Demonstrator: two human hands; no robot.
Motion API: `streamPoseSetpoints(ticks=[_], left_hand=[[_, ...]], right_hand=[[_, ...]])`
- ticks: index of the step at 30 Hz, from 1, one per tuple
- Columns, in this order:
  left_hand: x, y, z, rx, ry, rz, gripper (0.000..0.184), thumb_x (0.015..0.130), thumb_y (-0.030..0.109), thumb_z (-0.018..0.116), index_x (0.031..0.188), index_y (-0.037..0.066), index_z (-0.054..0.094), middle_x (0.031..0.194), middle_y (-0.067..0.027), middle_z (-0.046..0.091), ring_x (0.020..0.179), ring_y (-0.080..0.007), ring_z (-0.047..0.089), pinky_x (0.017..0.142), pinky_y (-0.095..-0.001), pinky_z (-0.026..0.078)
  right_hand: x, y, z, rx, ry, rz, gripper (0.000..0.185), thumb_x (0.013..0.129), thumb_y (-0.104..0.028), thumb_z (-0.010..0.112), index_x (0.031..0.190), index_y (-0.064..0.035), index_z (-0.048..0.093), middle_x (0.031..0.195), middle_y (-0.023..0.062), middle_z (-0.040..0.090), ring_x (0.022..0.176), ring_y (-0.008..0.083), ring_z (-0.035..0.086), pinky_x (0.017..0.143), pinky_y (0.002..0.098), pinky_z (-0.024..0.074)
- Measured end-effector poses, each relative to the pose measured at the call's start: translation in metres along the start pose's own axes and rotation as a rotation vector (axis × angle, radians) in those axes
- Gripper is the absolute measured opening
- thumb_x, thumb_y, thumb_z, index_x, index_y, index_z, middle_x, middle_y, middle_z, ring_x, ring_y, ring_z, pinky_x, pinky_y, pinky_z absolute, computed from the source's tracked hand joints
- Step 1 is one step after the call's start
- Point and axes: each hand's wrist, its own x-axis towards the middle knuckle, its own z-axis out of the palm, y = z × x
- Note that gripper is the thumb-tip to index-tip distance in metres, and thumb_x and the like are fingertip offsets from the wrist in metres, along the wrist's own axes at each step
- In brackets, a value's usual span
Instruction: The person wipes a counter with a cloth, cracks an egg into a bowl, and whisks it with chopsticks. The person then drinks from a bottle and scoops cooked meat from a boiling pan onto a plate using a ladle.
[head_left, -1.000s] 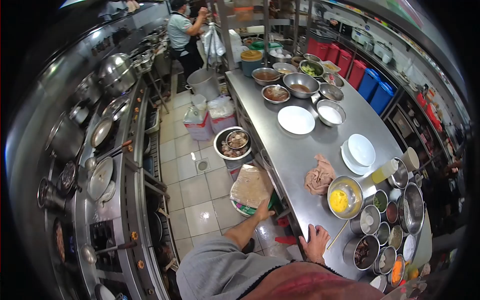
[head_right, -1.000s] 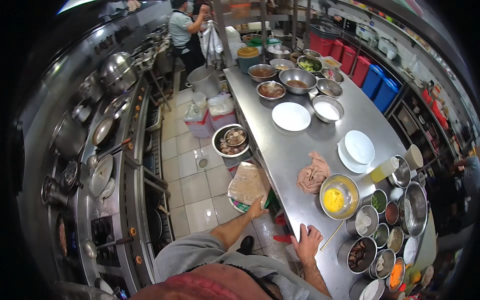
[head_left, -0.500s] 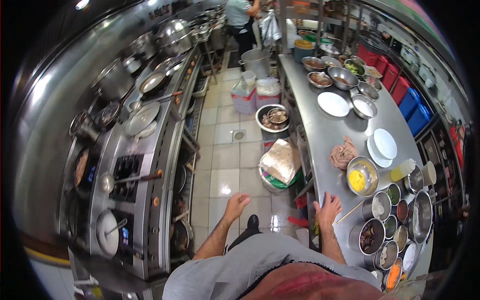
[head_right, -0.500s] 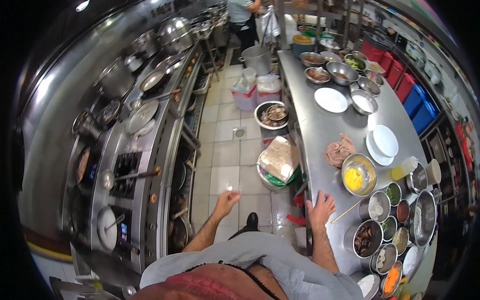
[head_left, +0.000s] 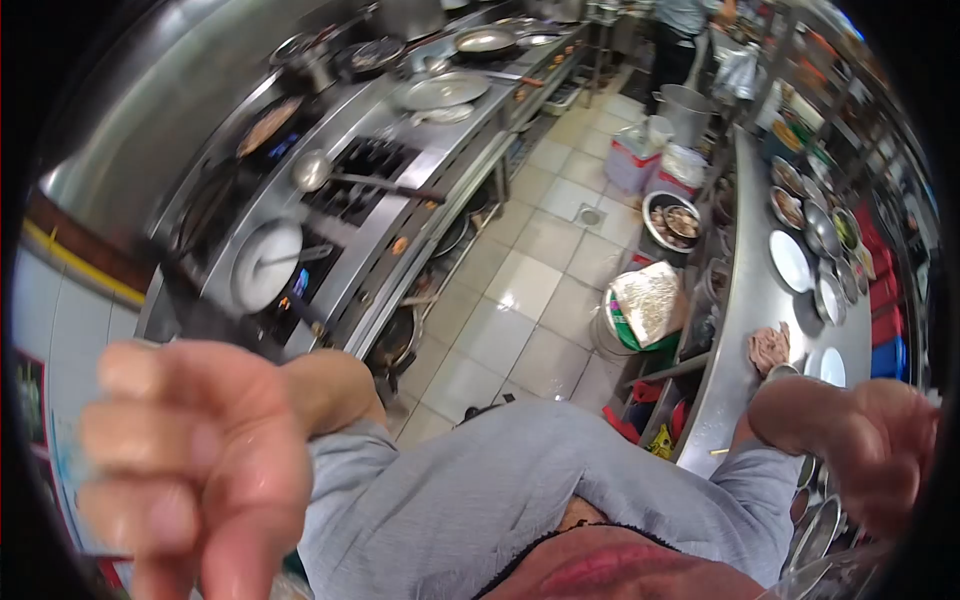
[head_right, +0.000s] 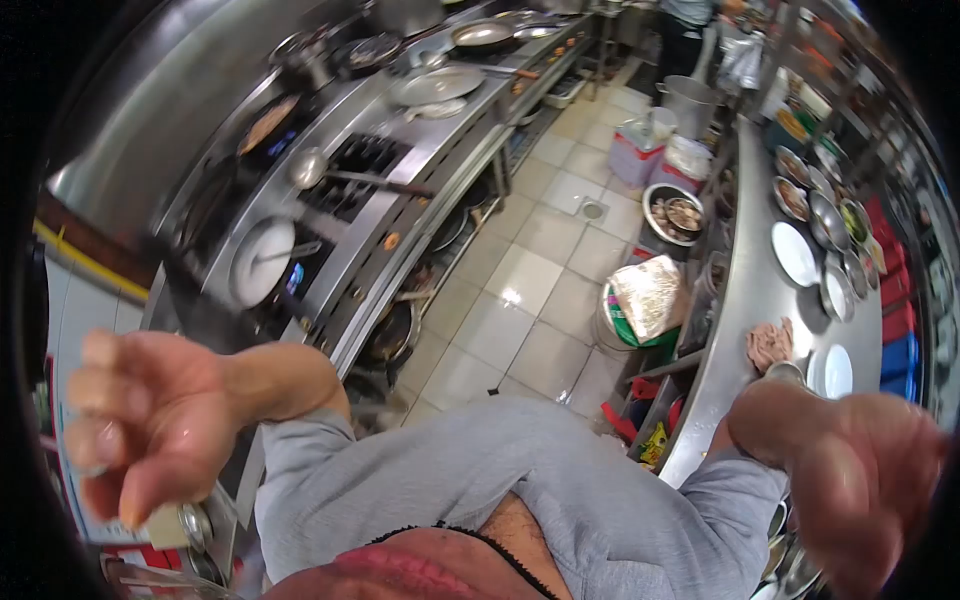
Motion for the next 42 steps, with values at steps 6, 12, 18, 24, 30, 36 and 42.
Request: streamPoseSetpoints(ticks=[6,12,18,24,30,36,42], left_hand=[[0.038,0.015,-0.066,0.125,-0.229,0.022,0.016,0.09,0.037,0.05,0.095,0.022,0.05,0.089,0.0065,0.052,0.065,-0.0104,0.038,0.058,-0.0261,0.025],[0.05,0.019,-0.112,0.127,-0.482,-0.01,0.022,0.091,0.036,0.049,0.108,0.021,0.049,0.089,0.0063,0.05,0.066,-0.0091,0.04,0.058,-0.0243,0.025],[0.056,0.015,-0.148,0.123,-0.646,-0.057,0.032,0.092,0.034,0.048,0.12,0.02,0.049,0.089,0.0062,0.048,0.067,-0.0078,0.042,0.058,-0.0224,0.025],[0.059,0.02,-0.168,0.112,-0.739,-0.085,0.032,0.092,0.033,0.048,0.119,0.018,0.054,0.088,0.0072,0.047,0.067,-0.0061,0.042,0.055,-0.0209,0.023],[0.049,0.016,-0.155,-0.039,-0.592,0.003,0.034,0.092,0.033,0.048,0.121,0.016,0.05,0.085,0.007,0.046,0.065,-0.006,0.041,0.056,-0.0209,0.024],[0.047,0.018,-0.13,-0.138,-0.512,0.07,0.039,0.091,0.033,0.049,0.126,0.016,0.046,0.085,0.0067,0.046,0.065,-0.0059,0.041,0.058,-0.0212,0.024],[0.024,0.024,-0.104,0.304,-0.171,0.013,0.023,0.087,0.044,0.051,0.1,0.024,0.049,0.08,0.0079,0.047,0.065,-0.0106,0.04,0.059,-0.027,0.026]], right_hand=[[0.035,-0.055,0.078,0.558,-0.034,-0.228,0.015,0.084,-0.001,0.051,0.095,0.0088,0.055,0.088,0.0174,0.058,0.077,0.0244,0.058,0.077,0.0362,0.0482],[0.044,-0.099,0.129,0.815,-0.096,-0.289,0.016,0.085,-0.005,0.051,0.094,0.0076,0.055,0.087,0.0161,0.057,0.076,0.023,0.057,0.076,0.0349,0.0478],[0.053,-0.12,0.151,0.9,-0.142,-0.307,0.017,0.086,-0.008,0.05,0.094,0.0063,0.055,0.087,0.0147,0.057,0.075,0.0217,0.057,0.074,0.0336,0.0474],[0.061,-0.125,0.146,0.905,-0.194,-0.321,0.019,0.087,-0.012,0.05,0.093,0.0051,0.055,0.086,0.0133,0.056,0.074,0.0203,0.056,0.073,0.0323,0.0471],[0.063,-0.117,0.131,0.898,-0.222,-0.307,0.02,0.088,-0.015,0.05,0.093,0.0038,0.055,0.086,0.0119,0.056,0.073,0.0189,0.055,0.071,0.031,0.0467],[0.062,-0.101,0.115,0.877,-0.2,-0.301,0.022,0.089,-0.019,0.049,0.092,0.0026,0.055,0.085,0.0105,0.056,0.072,0.0175,0.055,0.07,0.0297,0.0464],[0.049,-0.077,0.116,0.888,-0.068,-0.193,0.025,0.09,-0.022,0.049,0.092,0.0013,0.055,0.085,0.0092,0.055,0.071,0.0162,0.054,0.069,0.0284,0.046]])
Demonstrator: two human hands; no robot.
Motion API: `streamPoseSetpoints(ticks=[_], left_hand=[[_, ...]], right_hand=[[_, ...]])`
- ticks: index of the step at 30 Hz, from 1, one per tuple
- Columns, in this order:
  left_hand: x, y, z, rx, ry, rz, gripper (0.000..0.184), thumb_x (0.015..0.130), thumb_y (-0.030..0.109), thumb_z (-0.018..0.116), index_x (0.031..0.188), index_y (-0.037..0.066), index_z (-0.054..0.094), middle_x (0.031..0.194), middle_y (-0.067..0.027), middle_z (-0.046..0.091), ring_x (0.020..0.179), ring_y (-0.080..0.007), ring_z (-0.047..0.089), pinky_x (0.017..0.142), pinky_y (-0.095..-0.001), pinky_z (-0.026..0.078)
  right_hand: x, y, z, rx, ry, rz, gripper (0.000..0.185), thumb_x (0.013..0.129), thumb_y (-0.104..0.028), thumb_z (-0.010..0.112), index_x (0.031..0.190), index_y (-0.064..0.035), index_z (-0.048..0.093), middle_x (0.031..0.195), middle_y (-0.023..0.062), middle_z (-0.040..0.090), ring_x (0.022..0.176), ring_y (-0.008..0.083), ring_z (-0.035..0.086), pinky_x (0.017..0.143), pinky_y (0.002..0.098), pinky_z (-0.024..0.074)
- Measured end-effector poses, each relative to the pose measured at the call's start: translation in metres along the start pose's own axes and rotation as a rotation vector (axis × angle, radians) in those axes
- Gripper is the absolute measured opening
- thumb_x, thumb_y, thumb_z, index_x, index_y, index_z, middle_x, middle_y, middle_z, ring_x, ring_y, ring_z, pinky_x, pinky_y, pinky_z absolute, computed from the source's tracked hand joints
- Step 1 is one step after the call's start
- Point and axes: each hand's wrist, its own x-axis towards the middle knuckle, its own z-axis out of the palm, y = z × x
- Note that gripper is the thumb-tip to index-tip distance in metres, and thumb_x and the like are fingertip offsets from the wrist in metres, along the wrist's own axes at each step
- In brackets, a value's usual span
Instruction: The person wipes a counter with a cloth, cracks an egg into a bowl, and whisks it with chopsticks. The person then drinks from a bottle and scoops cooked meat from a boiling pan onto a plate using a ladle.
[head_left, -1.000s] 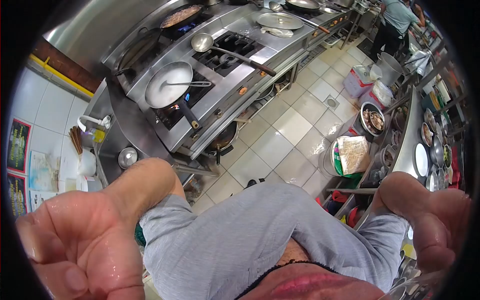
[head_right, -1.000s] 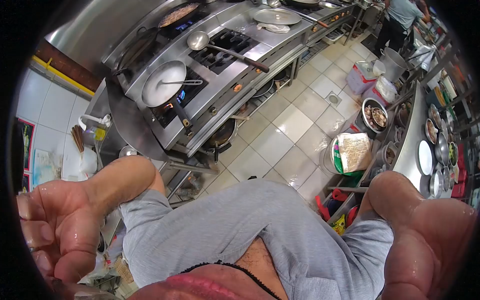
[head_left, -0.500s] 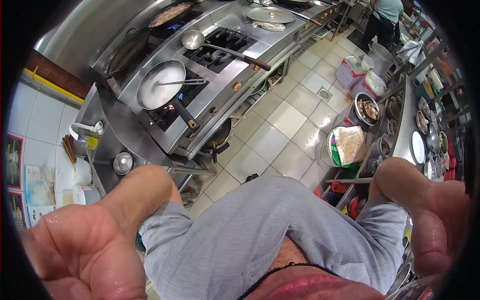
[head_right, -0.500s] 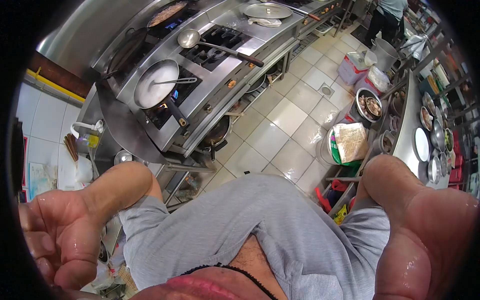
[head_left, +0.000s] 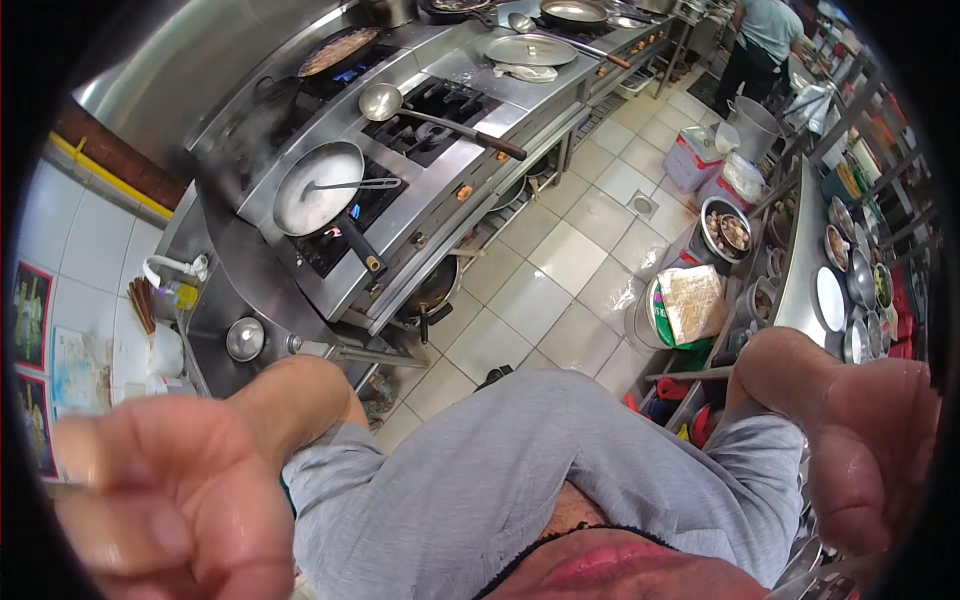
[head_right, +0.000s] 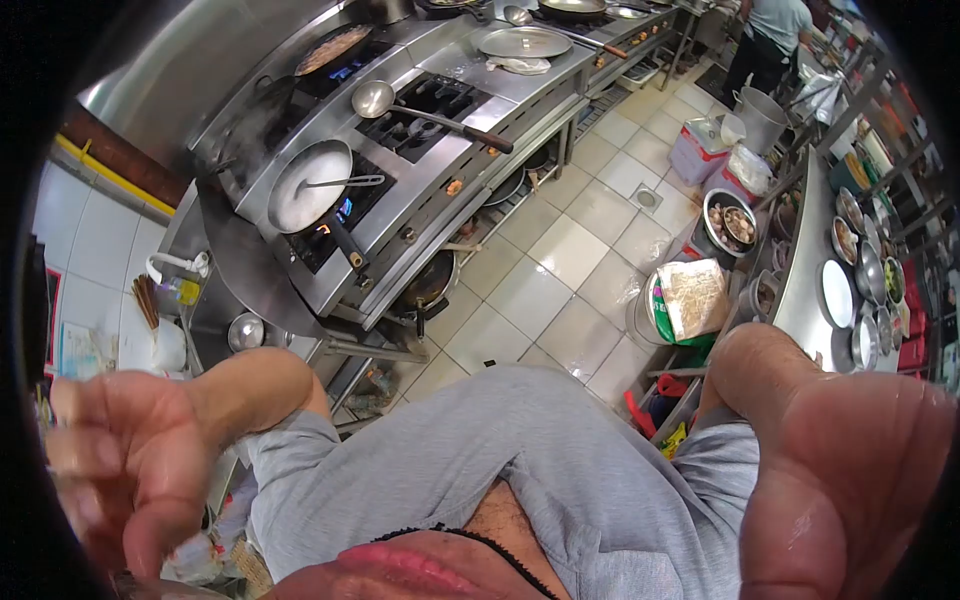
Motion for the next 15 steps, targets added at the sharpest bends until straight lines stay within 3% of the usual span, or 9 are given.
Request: streamPoseSetpoints(ticks=[3,4,6,7,9,11,12,13,15], left_hand=[[-0.036,-0.015,0.0,-0.214,0.16,-0.136,0.043,0.085,0.051,0.049,0.096,0.01,0.05,0.08,0.0024,0.044,0.066,-0.0147,0.038,0.059,-0.028,0.027],[-0.056,-0.021,-0.009,-0.185,-0.015,-0.268,0.045,0.087,0.046,0.051,0.097,0.003,0.05,0.082,-0.0004,0.045,0.067,-0.0142,0.037,0.059,-0.0286,0.03],[-0.111,-0.01,0.018,0.005,0.135,-0.774,0.026,0.083,0.019,0.057,0.096,-0.004,0.055,0.076,-0.0016,0.047,0.068,-0.0139,0.041,0.06,-0.0272,0.035],[-0.141,-0.012,0.019,0.012,0.009,-0.955,0.025,0.078,0.017,0.066,0.097,0.001,0.062,0.079,-0.0028,0.052,0.066,-0.0085,0.047,0.061,-0.0205,0.039],[-0.222,-0.008,0.028,0.016,-0.267,-1.412,0.028,0.077,0.019,0.069,0.102,0.007,0.062,0.077,0.0027,0.054,0.065,-0.0069,0.047,0.06,-0.0221,0.042],[-0.344,0.011,0.019,-0.079,-0.473,-1.696,0.03,0.078,0.023,0.068,0.101,0.005,0.061,0.077,-0.0014,0.058,0.066,-0.0096,0.05,0.06,-0.0261,0.044],[-0.401,0.027,0.004,-0.01,-0.661,-1.53,0.034,0.079,0.028,0.067,0.099,0.002,0.061,0.076,-0.0069,0.06,0.065,-0.0126,0.053,0.06,-0.0278,0.045],[-0.441,0.047,-0.015,0.013,-0.877,-1.641,0.036,0.079,0.032,0.065,0.096,0.001,0.061,0.075,-0.0138,0.062,0.068,-0.0223,0.059,0.062,-0.0339,0.046],[-0.54,0.084,-0.063,-0.139,-1.113,-1.894,0.037,0.077,0.036,0.063,0.087,0.001,0.063,0.082,-0.0209,0.063,0.075,-0.0347,0.06,0.067,-0.042,0.046]], right_hand=[[-0.027,0.017,0.004,0.0,0.161,0.131,0.026,0.09,-0.024,0.049,0.091,0.0007,0.055,0.084,0.0085,0.055,0.07,0.0155,0.054,0.068,0.0278,0.0458],[-0.042,0.021,0.012,0.003,0.238,0.232,0.026,0.09,-0.025,0.049,0.091,0.0005,0.055,0.084,0.0082,0.055,0.07,0.0152,0.054,0.068,0.0275,0.0458],[-0.08,0.024,0.037,0.046,0.391,0.517,0.027,0.091,-0.026,0.048,0.091,0.0,0.055,0.084,0.0078,0.055,0.07,0.0148,0.054,0.067,0.0271,0.0456],[-0.105,0.013,0.063,0.091,0.523,0.711,0.03,0.084,-0.021,0.061,0.097,0.0051,0.058,0.098,0.0138,0.058,0.08,0.0201,0.056,0.078,0.035,0.0456],[-0.153,0.005,0.104,0.17,0.544,1.143,0.022,0.085,-0.011,0.058,0.102,0.0031,0.058,0.098,0.0084,0.058,0.081,0.0137,0.054,0.079,0.0285,0.0438],[-0.184,-0.008,0.152,0.277,0.307,1.528,0.021,0.085,-0.006,0.057,0.104,0.0023,0.057,0.099,0.0046,0.057,0.084,0.0092,0.052,0.078,0.0238,0.0423],[-0.198,-0.017,0.18,0.4,0.235,1.645,0.021,0.084,-0.006,0.058,0.104,0.0014,0.057,0.096,0.0038,0.056,0.083,0.009,0.051,0.076,0.0232,0.0422],[-0.211,-0.027,0.208,0.521,0.161,1.758,0.022,0.084,-0.007,0.059,0.105,0.0004,0.057,0.093,0.003,0.056,0.083,0.0089,0.05,0.074,0.0226,0.0422],[-0.234,-0.049,0.262,0.59,-0.207,1.741,0.027,0.081,-0.008,0.063,0.107,-0.003,0.057,0.086,0.0029,0.052,0.081,0.0108,0.05,0.071,0.0244,0.0429]])
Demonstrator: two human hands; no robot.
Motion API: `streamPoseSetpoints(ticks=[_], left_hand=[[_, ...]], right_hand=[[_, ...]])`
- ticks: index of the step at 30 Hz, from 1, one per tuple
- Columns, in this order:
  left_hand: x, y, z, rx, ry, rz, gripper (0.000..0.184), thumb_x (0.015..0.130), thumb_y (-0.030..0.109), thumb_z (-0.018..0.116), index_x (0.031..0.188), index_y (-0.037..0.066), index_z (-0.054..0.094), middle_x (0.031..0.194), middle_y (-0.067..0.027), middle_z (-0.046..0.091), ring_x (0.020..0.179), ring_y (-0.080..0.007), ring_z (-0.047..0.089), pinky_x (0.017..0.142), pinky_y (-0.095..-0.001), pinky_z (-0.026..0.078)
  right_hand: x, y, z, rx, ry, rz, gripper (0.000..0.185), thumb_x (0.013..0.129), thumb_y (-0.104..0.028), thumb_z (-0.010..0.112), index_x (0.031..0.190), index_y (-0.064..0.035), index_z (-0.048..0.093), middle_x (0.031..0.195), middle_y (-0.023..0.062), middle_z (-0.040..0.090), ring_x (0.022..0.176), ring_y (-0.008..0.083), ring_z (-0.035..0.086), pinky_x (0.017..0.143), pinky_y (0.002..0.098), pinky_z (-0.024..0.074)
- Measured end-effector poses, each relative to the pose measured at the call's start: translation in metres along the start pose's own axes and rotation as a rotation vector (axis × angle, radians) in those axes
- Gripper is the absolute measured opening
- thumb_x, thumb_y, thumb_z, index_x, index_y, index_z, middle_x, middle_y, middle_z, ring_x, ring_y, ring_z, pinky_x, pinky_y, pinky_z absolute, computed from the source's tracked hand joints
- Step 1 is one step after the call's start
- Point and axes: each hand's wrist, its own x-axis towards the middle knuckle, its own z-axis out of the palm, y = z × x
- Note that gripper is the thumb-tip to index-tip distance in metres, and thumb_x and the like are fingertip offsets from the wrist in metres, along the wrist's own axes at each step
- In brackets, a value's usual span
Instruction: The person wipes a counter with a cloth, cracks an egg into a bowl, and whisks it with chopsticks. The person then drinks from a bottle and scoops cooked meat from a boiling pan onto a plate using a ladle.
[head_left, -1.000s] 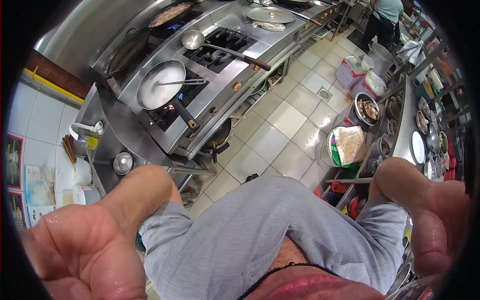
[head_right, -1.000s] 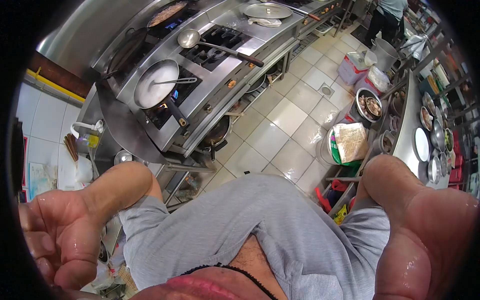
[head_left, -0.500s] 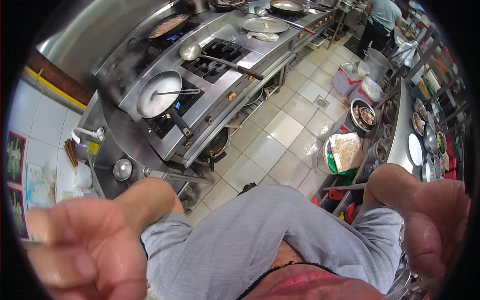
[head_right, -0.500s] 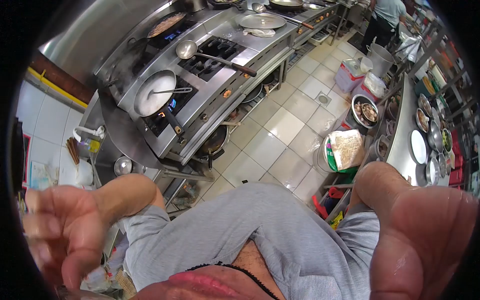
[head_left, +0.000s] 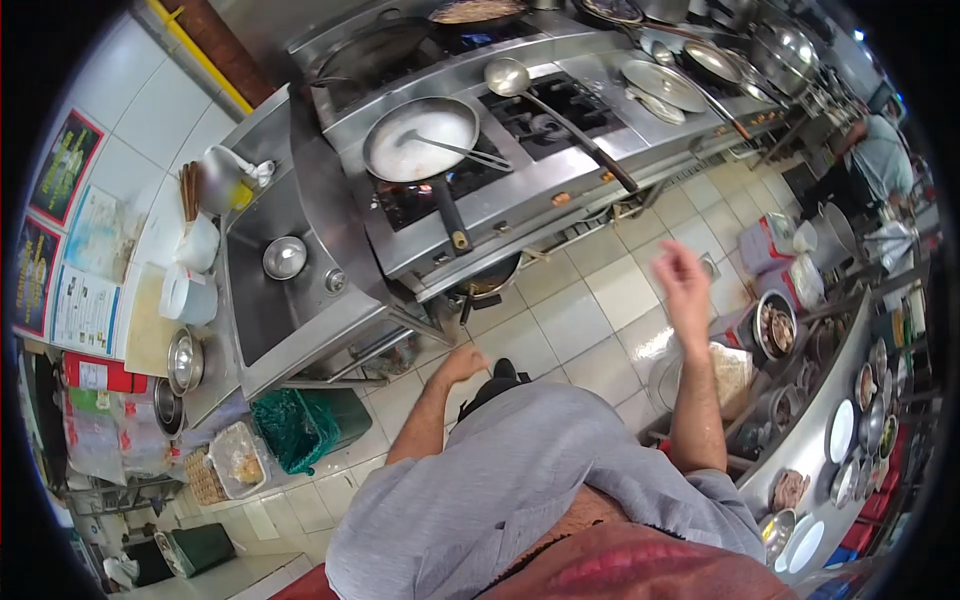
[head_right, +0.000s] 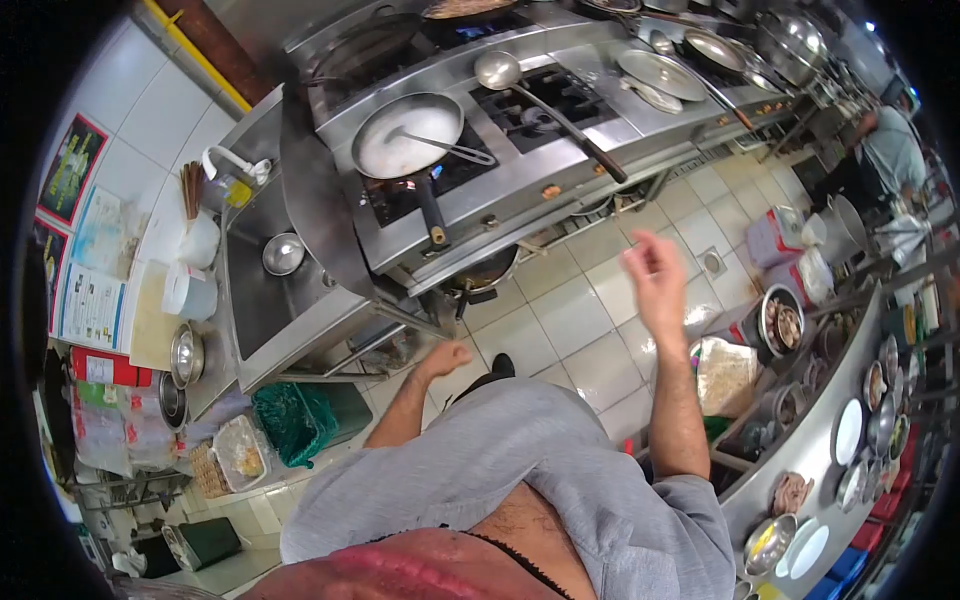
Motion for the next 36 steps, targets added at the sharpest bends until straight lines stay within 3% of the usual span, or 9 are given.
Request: streamPoseSetpoints(ticks=[5,11,15,21,23,25,31,33,36], left_hand=[[-0.043,-0.189,0.034,0.012,0.095,-0.777,0.038,0.075,0.038,0.06,0.08,0.001,0.066,0.079,-0.0178,0.065,0.076,-0.0294,0.062,0.071,-0.0367,0.048],[-0.049,-0.191,-0.018,-0.379,0.48,-0.633,0.039,0.073,0.037,0.063,0.083,0.001,0.066,0.078,-0.0133,0.066,0.076,-0.0235,0.063,0.071,-0.0331,0.048],[-0.034,-0.174,-0.036,-0.58,0.685,-0.519,0.032,0.074,0.031,0.064,0.089,0.003,0.066,0.08,-0.011,0.067,0.075,-0.0197,0.063,0.068,-0.0304,0.048],[-0.02,-0.18,0.013,-0.545,0.64,-0.608,0.026,0.077,0.03,0.061,0.084,0.005,0.066,0.082,-0.0103,0.066,0.074,-0.0228,0.062,0.066,-0.034,0.048],[-0.033,-0.171,0.026,-0.209,0.519,-0.395,0.03,0.077,0.034,0.056,0.083,0.006,0.067,0.085,-0.0112,0.065,0.08,-0.0275,0.061,0.072,-0.0386,0.048],[-0.036,-0.168,0.039,-0.012,0.446,-0.56,0.034,0.077,0.037,0.053,0.083,0.007,0.067,0.089,-0.0125,0.065,0.087,-0.0308,0.059,0.078,-0.0408,0.047],[-0.039,-0.119,0.077,-0.422,0.836,-0.79,0.037,0.079,0.04,0.052,0.082,0.006,0.067,0.09,-0.0146,0.064,0.086,-0.0321,0.059,0.076,-0.0417,0.046],[-0.034,-0.127,0.102,-0.311,0.781,-0.752,0.037,0.079,0.041,0.053,0.081,0.007,0.067,0.09,-0.0142,0.064,0.086,-0.0319,0.059,0.076,-0.0419,0.046],[-0.017,-0.154,0.118,0.074,0.576,-0.481,0.035,0.083,0.037,0.049,0.073,0.009,0.066,0.08,-0.0128,0.064,0.08,-0.032,0.06,0.072,-0.0436,0.046]], right_hand=[[0.048,0.015,0.118,-0.257,-0.342,-0.142,0.041,0.074,-0.011,0.068,0.112,-0.0033,0.053,0.096,0.0126,0.049,0.084,0.0236,0.051,0.073,0.0333,0.0446],[0.139,0.039,0.229,-0.668,-0.305,-0.46,0.06,0.073,-0.013,0.068,0.126,-0.0129,0.04,0.115,0.0196,0.043,0.107,0.0362,0.044,0.084,0.0457,0.0409],[0.183,0.048,0.274,-0.831,-0.373,-0.332,0.064,0.075,-0.014,0.063,0.13,-0.0172,0.031,0.117,0.0232,0.042,0.109,0.0391,0.045,0.085,0.05,0.0415],[0.227,0.087,0.306,-0.821,-0.511,-0.308,0.05,0.08,-0.011,0.052,0.127,-0.0145,0.036,0.1,0.0227,0.056,0.091,0.0398,0.057,0.075,0.0486,0.0469],[0.234,0.095,0.309,-0.681,-0.492,-0.467,0.04,0.084,-0.014,0.046,0.124,-0.0162,0.043,0.093,0.0196,0.061,0.083,0.0382,0.06,0.07,0.0484,0.0459],[0.232,0.076,0.3,-0.727,-0.485,-0.416,0.039,0.086,-0.015,0.045,0.125,-0.018,0.044,0.1,0.0195,0.06,0.087,0.039,0.059,0.072,0.0463,0.0448],[0.242,0.064,0.272,-0.746,-0.524,-0.381,0.039,0.086,-0.017,0.051,0.124,-0.0125,0.046,0.113,0.0178,0.056,0.1,0.0356,0.055,0.08,0.0429,0.0436],[0.264,0.114,0.279,-0.546,-0.443,-0.691,0.037,0.085,-0.015,0.052,0.121,-0.0071,0.048,0.112,0.0184,0.057,0.101,0.0355,0.055,0.083,0.0412,0.0432],[0.258,0.116,0.28,-0.495,-0.491,-0.528,0.035,0.086,-0.02,0.05,0.119,-0.0089,0.05,0.1,0.0181,0.06,0.088,0.0343,0.059,0.075,0.0428,0.047]])
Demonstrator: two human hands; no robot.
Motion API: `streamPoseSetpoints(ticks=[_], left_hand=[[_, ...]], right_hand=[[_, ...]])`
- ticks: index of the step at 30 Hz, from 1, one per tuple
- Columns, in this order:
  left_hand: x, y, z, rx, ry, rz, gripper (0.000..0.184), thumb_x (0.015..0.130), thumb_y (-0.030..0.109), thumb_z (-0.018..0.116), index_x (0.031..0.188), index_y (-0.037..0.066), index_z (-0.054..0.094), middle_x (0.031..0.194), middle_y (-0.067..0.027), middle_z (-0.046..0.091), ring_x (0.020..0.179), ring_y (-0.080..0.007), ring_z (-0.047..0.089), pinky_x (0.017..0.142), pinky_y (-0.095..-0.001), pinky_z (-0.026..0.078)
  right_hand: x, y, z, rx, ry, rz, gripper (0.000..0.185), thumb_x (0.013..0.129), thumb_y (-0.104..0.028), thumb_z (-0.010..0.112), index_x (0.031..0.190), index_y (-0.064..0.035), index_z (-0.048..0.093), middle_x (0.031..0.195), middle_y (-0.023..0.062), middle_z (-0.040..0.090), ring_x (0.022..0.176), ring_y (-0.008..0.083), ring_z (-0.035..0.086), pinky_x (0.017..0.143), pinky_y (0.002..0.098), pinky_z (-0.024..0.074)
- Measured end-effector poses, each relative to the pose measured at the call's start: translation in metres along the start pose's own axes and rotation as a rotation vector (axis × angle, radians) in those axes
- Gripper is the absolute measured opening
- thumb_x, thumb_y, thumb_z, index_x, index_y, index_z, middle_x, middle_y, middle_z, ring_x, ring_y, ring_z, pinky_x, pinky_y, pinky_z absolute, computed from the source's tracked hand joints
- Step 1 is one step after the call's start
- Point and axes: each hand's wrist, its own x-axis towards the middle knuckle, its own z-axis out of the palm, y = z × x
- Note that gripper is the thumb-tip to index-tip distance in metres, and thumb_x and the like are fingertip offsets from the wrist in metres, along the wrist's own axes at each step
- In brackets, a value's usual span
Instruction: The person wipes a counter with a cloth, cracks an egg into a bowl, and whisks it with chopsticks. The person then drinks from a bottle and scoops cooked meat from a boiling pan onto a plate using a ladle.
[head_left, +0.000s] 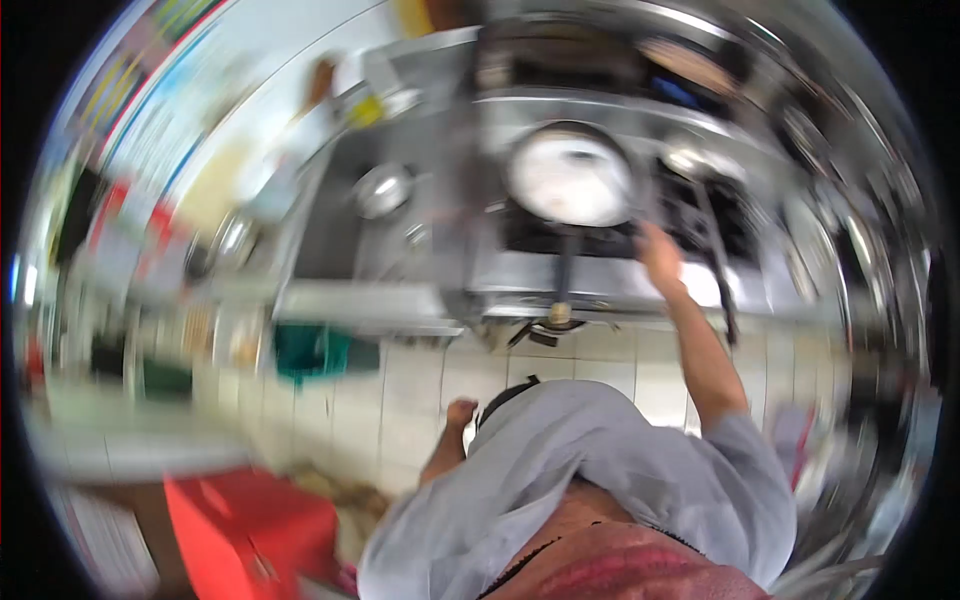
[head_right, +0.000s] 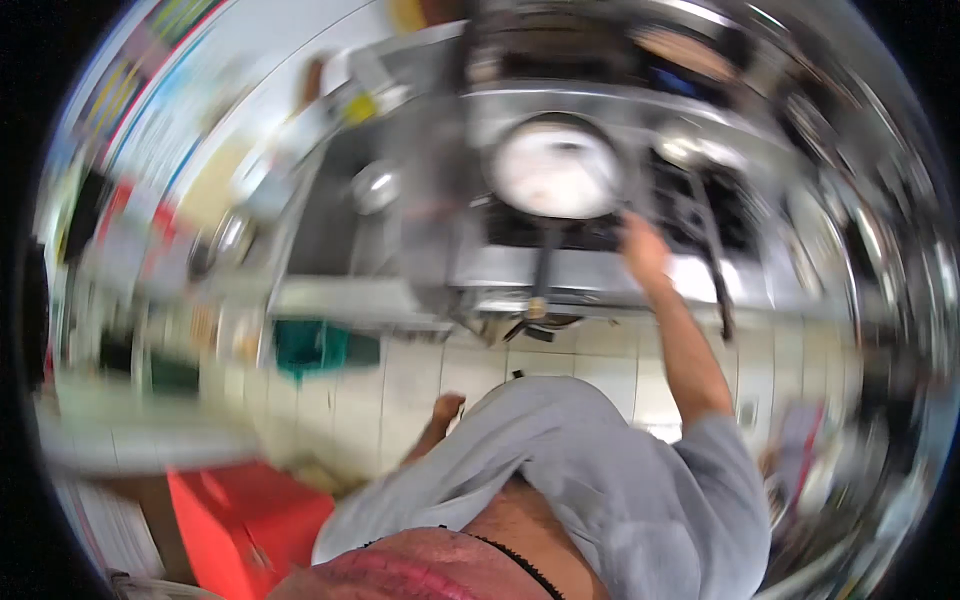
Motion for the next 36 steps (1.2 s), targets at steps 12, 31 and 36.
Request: streamPoseSetpoints(ticks=[12,31,36], left_hand=[[0.155,0.074,-0.058,-0.028,-0.597,0.11,0.026,0.085,0.026,0.048,0.073,0.007,0.061,0.071,-0.0119,0.061,0.07,-0.0287,0.058,0.065,-0.0422,0.045],[0.093,0.312,0.104,0.257,-0.882,0.635,0.02,0.082,0.024,0.056,0.081,0.006,0.064,0.072,-0.0097,0.064,0.071,-0.021,0.06,0.067,-0.0352,0.047],[0.047,0.364,0.152,0.16,-0.787,0.661,0.019,0.081,0.023,0.058,0.084,0.006,0.065,0.072,-0.0091,0.064,0.072,-0.019,0.061,0.067,-0.0333,0.048]], right_hand=[[-0.157,-0.019,-0.092,0.058,0.294,0.541,0.05,0.086,-0.034,0.055,0.129,-0.0127,0.04,0.113,0.0172,0.043,0.105,0.0335,0.047,0.086,0.0461,0.0401],[-0.717,0.039,-0.302,-0.276,1.482,1.5,0.042,0.074,-0.015,0.064,0.114,-0.0071,0.053,0.11,0.0218,0.045,0.102,0.0378,0.049,0.09,0.0403,0.0412],[-0.901,0.087,-0.399,-0.674,1.528,1.669,0.051,0.072,-0.017,0.066,0.119,-0.0068,0.048,0.108,0.0247,0.05,0.102,0.0396,0.049,0.091,0.0439,0.0395]])
